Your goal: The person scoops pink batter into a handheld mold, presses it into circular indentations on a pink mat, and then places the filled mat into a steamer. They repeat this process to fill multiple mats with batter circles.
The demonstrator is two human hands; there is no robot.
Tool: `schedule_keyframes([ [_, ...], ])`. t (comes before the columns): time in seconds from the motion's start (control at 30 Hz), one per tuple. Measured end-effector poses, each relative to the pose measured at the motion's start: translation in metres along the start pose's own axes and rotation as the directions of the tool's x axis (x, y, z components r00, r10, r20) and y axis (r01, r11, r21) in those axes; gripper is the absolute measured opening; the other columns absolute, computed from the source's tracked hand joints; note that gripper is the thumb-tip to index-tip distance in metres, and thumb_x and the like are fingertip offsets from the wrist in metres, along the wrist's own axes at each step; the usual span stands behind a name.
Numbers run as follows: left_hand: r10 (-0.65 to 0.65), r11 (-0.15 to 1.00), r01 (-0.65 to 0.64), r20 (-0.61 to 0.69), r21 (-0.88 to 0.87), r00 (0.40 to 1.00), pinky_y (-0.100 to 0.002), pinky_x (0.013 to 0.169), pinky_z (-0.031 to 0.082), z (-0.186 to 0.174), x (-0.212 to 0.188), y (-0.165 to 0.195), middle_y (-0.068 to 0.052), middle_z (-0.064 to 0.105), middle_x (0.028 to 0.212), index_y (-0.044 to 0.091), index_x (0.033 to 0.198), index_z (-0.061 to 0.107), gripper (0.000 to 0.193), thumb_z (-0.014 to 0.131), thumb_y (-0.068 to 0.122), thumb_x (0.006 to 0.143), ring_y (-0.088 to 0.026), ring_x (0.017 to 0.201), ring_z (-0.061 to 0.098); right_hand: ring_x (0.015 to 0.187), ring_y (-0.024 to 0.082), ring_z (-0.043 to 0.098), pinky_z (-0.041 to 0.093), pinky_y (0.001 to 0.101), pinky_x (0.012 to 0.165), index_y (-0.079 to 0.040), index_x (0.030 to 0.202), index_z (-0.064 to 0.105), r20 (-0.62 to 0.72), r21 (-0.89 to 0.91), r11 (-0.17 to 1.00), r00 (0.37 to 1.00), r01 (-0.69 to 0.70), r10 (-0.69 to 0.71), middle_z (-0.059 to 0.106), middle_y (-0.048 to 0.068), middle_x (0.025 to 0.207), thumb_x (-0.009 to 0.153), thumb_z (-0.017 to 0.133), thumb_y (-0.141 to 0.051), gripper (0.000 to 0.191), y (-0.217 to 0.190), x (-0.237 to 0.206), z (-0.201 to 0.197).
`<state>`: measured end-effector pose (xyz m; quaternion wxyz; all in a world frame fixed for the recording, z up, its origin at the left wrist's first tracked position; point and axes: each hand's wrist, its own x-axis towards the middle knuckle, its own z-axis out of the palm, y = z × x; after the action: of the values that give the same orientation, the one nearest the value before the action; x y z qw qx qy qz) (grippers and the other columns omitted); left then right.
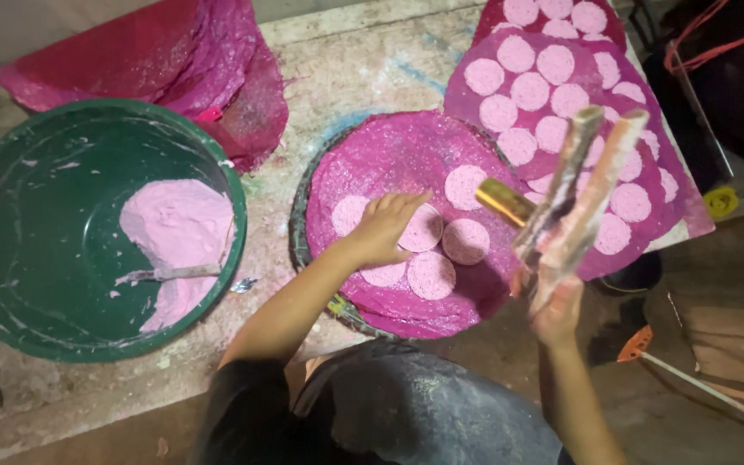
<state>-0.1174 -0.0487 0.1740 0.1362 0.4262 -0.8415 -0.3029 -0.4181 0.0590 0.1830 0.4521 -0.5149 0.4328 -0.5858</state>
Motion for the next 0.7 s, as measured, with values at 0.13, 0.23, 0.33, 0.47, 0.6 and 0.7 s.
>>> schedule_keyframes([
  [0.13, -0.047, 0.999, 0.048, 0.044, -0.009, 0.998, -0.054, 0.121, 0.02, 0.001, 0.004, -0.001, -0.02, 0.037, 0.156, 0.017, 0.161, 0.02, 0.114, 0.087, 0.032, 0.07, -0.041, 0.146, 0.03, 0.07, 0.018, 0.052, 0.044, 0.0352, 0.06, -0.004, 0.121, 0.055, -0.134, 0.136, 0.989, 0.988, -0.06, 0.078, 0.05, 0.004, 0.086, 0.1, 0.042, -0.078, 0.078, 0.022, -0.022, -0.033],
  [0.23, -0.106, 0.992, 0.111, 0.075, -0.067, 0.992, -0.055, 0.118, 0.015, -0.006, 0.012, -0.009, -0.023, 0.032, 0.156, 0.014, 0.159, 0.021, 0.113, 0.09, 0.035, 0.071, -0.044, 0.145, 0.024, 0.071, 0.019, 0.048, 0.042, 0.0369, 0.062, -0.006, 0.112, 0.054, -0.154, 0.155, 0.987, 0.987, -0.031, 0.055, 0.048, 0.006, 0.079, 0.103, 0.042, -0.077, 0.073, 0.029, -0.036, -0.051],
  [0.33, -0.12, 0.99, 0.119, -0.008, -0.08, 0.993, -0.053, 0.12, 0.02, -0.018, 0.027, -0.025, -0.022, 0.037, 0.155, 0.011, 0.16, 0.022, 0.115, 0.089, 0.034, 0.069, -0.039, 0.145, 0.03, 0.069, 0.019, 0.047, 0.04, 0.0354, 0.062, -0.005, 0.112, 0.056, -0.17, 0.12, 0.992, 0.984, -0.026, 0.046, 0.046, 0.005, 0.075, 0.103, 0.04, -0.078, 0.075, 0.031, -0.042, -0.057],
  [0.47, -0.169, 0.985, 0.17, -0.073, 0.014, 0.983, -0.052, 0.123, 0.024, -0.03, 0.057, -0.039, -0.019, 0.043, 0.155, 0.011, 0.161, 0.022, 0.118, 0.09, 0.034, 0.067, -0.037, 0.146, 0.034, 0.07, 0.02, 0.051, 0.043, 0.0354, 0.063, -0.005, 0.119, 0.055, -0.192, 0.134, 0.988, 0.976, -0.073, 0.098, 0.05, 0.007, 0.081, 0.102, 0.038, -0.078, 0.076, 0.035, -0.043, -0.056],
  [0.6, -0.184, 0.982, 0.184, 0.011, 0.054, 0.983, -0.053, 0.121, 0.022, -0.034, 0.08, -0.028, -0.018, 0.039, 0.158, 0.013, 0.164, 0.015, 0.127, 0.091, 0.037, 0.065, -0.036, 0.148, 0.034, 0.07, 0.02, 0.055, 0.043, 0.0343, 0.06, -0.002, 0.126, 0.059, -0.201, 0.053, 0.993, 0.973, -0.105, 0.113, 0.059, 0.01, 0.081, 0.1, 0.036, -0.078, 0.083, 0.041, -0.042, -0.051],
  [0.7, -0.187, 0.978, 0.186, 0.011, 0.093, 0.982, -0.054, 0.121, 0.014, -0.046, 0.073, -0.002, -0.018, 0.031, 0.16, 0.01, 0.16, 0.009, 0.132, 0.094, 0.039, 0.063, -0.034, 0.149, 0.028, 0.07, 0.017, 0.055, 0.041, 0.0324, 0.06, 0.0, 0.12, 0.064, -0.121, 0.007, 0.999, 0.992, -0.032, 0.033, 0.061, 0.007, 0.08, 0.101, 0.043, -0.075, 0.08, 0.034, -0.036, -0.042],
])
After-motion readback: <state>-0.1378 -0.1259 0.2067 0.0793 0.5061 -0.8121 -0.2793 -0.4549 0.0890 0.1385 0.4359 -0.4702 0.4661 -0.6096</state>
